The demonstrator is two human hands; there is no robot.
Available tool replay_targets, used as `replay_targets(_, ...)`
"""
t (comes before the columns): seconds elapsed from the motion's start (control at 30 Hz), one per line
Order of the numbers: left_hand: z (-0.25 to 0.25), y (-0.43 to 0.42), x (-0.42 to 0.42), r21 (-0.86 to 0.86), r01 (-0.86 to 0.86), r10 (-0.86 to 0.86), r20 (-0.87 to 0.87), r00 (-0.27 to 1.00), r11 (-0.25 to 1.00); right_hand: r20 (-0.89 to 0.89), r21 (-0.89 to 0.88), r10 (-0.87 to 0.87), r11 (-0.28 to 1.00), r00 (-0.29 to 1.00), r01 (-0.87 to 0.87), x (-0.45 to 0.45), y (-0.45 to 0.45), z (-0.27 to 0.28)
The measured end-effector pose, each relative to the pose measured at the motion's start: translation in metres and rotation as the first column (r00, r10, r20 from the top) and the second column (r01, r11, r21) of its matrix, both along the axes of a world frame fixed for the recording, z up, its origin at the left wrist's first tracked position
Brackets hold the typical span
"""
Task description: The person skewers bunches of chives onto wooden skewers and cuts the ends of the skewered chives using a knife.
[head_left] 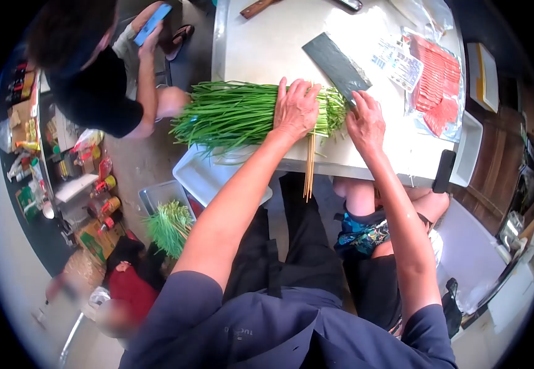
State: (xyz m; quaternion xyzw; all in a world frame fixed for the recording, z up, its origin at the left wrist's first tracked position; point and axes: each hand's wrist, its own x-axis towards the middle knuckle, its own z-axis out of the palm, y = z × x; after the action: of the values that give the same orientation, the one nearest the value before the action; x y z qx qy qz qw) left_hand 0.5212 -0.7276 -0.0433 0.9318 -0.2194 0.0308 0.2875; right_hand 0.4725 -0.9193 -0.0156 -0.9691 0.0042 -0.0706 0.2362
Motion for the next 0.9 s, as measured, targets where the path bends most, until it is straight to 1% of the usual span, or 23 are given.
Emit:
replay_targets(0.03,0.004,0.000,0.001,-0.013,0.009,-0.009,-0.014,1.000,1.000,0.004,0.027,0.022,0.999,1.000,-0.022,0.001,0.006,0.014)
replay_targets(0.07,0.009,0.001,0.001,-0.076,0.004,-0.006,-0.020,1.000,0.997,-0.059,0.054,0.063,0.997,0.996,-0.060,0.002,0.012,0.028)
replay_targets(0.1,0.019,0.003,0.001,-0.081,-0.010,0.009,-0.019,1.000,0.997,-0.058,0.049,0.077,0.996,0.995,-0.075,0.005,0.019,0.037)
replay_targets(0.17,0.048,0.008,-0.008,-0.133,-0.059,0.074,0.109,0.991,0.989,0.009,0.067,0.168,0.984,0.986,-0.168,0.009,0.031,0.050)
replay_targets(0.2,0.058,0.013,-0.020,-0.227,-0.100,0.141,0.177,0.974,0.969,0.001,0.072,0.184,0.980,0.983,-0.184,0.013,0.038,0.055)
replay_targets(0.23,0.072,0.016,-0.039,-0.302,-0.188,0.238,0.141,0.961,0.935,0.000,0.066,0.196,0.978,0.981,-0.195,0.019,0.045,0.061)
replay_targets(0.27,0.073,0.021,-0.062,-0.346,-0.262,0.305,0.076,0.949,0.901,0.016,0.082,0.251,0.964,0.968,-0.252,0.025,0.053,0.065)
replay_targets(0.3,0.067,0.025,-0.085,-0.396,-0.353,0.356,-0.069,0.932,0.848,0.031,0.097,0.306,0.947,0.952,-0.307,0.030,0.060,0.066)
replay_targets(0.33,0.051,0.026,-0.112,-0.446,-0.518,0.389,-0.351,0.851,0.730,-0.013,0.113,0.359,0.928,0.933,-0.356,0.036,0.068,0.062)
replay_targets(0.37,0.034,0.031,-0.136,-0.273,-0.676,0.322,-0.719,0.616,0.684,-0.049,0.091,0.424,0.903,0.904,-0.419,0.043,0.076,0.062)
replay_targets(0.4,0.019,0.035,-0.148,-0.232,-0.833,0.166,-0.920,0.356,0.501,-0.094,0.066,0.458,0.889,0.884,-0.453,0.050,0.084,0.055)
replay_targets(0.43,0.009,0.039,-0.155,-0.108,-0.941,-0.070,-0.993,0.090,0.321,-0.139,0.043,0.489,0.872,0.861,-0.488,0.058,0.093,0.048)
replay_targets(0.47,-0.002,0.044,-0.158,-0.094,-0.978,-0.161,-0.985,0.063,0.188,-0.145,0.039,0.500,0.865,0.854,-0.500,0.067,0.099,0.041)
replay_targets(0.5,-0.012,0.049,-0.156,-0.064,-0.996,-0.255,-0.966,0.048,0.055,-0.237,0.056,0.500,0.863,0.833,-0.502,0.077,0.106,0.036)
replay_targets(0.53,-0.019,0.055,-0.151,-0.097,-0.994,-0.291,-0.951,0.105,-0.042,-0.328,0.073,0.496,0.862,0.804,-0.502,0.086,0.113,0.029)
replay_targets(0.57,-0.026,0.060,-0.145,-0.132,-0.985,-0.307,-0.938,0.160,-0.112,-0.396,0.085,0.492,0.861,0.776,-0.502,0.093,0.120,0.022)
replay_targets(0.63,-0.025,0.077,-0.128,-0.214,-0.953,-0.301,-0.914,0.273,-0.214,-0.481,0.071,0.508,0.835,0.715,-0.545,0.098,0.132,0.012)
replay_targets(0.67,-0.024,0.085,-0.121,-0.241,-0.936,-0.301,-0.900,0.314,-0.257,-0.481,0.070,0.514,0.830,0.710,-0.553,0.100,0.137,0.011)
replay_targets(0.7,-0.023,0.092,-0.116,-0.267,-0.916,-0.300,-0.885,0.356,-0.300,-0.579,0.095,0.530,0.798,0.619,-0.594,0.103,0.142,0.013)
replay_targets(0.73,-0.020,0.098,-0.112,-0.296,-0.895,-0.349,-0.843,0.409,-0.334,-0.666,0.124,0.535,0.766,0.519,-0.631,0.105,0.146,0.015)
replay_targets(0.77,-0.018,0.103,-0.107,-0.298,-0.891,-0.347,-0.841,0.414,-0.341,-0.648,0.094,0.541,0.756,0.536,-0.648,0.103,0.148,0.015)
replay_targets(0.83,-0.005,0.110,-0.094,-0.195,-0.915,-0.482,-0.800,0.357,-0.354,-0.720,0.099,0.528,0.721,0.451,-0.686,0.105,0.152,0.020)
replay_targets(0.9,0.007,0.114,-0.081,-0.178,-0.920,-0.495,-0.799,0.342,-0.349,-0.731,0.080,0.532,0.689,0.427,-0.720,0.101,0.155,0.025)
